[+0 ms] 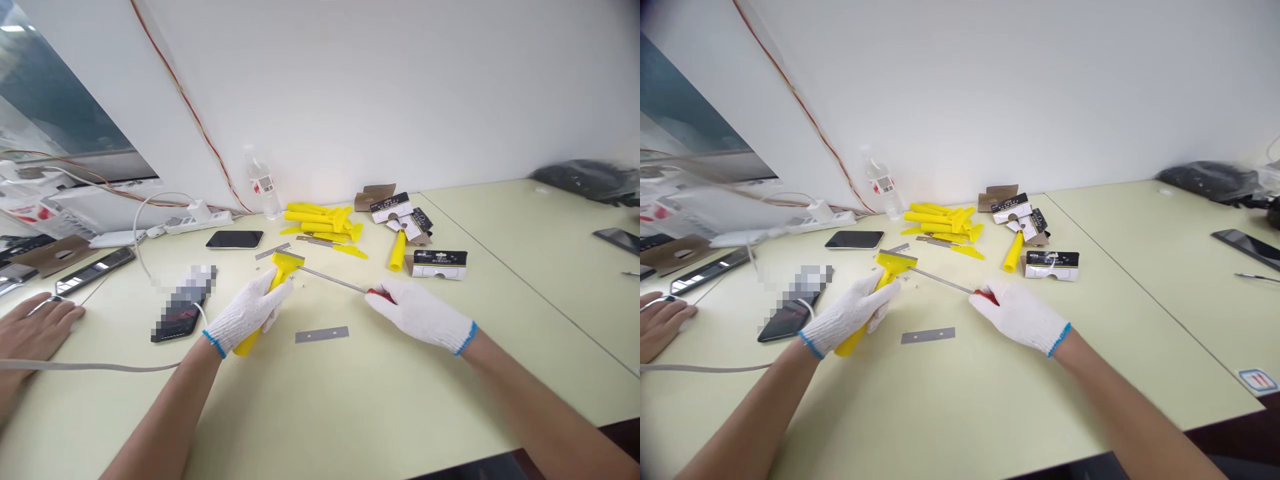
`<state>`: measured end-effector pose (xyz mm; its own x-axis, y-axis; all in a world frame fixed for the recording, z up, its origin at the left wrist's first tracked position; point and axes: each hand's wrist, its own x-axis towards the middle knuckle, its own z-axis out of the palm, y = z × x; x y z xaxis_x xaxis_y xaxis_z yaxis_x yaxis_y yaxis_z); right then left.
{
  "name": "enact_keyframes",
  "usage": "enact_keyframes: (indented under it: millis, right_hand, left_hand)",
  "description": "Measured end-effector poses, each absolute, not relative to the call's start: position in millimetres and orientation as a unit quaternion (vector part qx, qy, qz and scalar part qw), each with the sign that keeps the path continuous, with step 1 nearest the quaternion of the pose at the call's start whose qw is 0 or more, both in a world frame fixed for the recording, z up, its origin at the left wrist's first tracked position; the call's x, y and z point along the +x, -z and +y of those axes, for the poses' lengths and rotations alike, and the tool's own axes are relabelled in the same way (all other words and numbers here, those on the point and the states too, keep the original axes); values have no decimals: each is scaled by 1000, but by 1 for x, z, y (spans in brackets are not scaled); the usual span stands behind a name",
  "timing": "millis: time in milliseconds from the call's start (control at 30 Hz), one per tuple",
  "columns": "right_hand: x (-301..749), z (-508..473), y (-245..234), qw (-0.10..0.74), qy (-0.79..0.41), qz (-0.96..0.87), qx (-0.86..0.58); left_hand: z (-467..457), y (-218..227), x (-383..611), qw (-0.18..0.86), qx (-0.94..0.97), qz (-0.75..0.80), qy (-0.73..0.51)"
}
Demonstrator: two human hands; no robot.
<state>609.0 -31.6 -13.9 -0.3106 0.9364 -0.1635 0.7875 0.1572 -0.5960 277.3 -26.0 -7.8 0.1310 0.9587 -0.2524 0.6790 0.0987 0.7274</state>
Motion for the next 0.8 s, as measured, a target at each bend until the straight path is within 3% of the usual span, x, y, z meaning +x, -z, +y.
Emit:
enact_keyframes:
  millis: [133, 400, 600, 700, 800]
  right_hand:
    - [616, -31, 16, 130, -355, -773, -510]
    - [604, -29, 19, 119, -263, -748, -598]
    - [619, -29, 14, 115, -374, -767, -508]
    - [617, -29, 12, 85, -403, -727, -549]
    - [607, -29, 14, 76, -333, -729, -594]
  left_hand:
    - [-25, 11, 273, 422, 642, 609, -199]
    - [-21, 15, 281, 382, 643, 633, -200]
    - [-27, 11, 278, 397, 633, 636, -195]
    - [-26, 11, 278, 405, 637, 627, -195]
    - [-21, 12, 285, 403, 644, 620, -197]
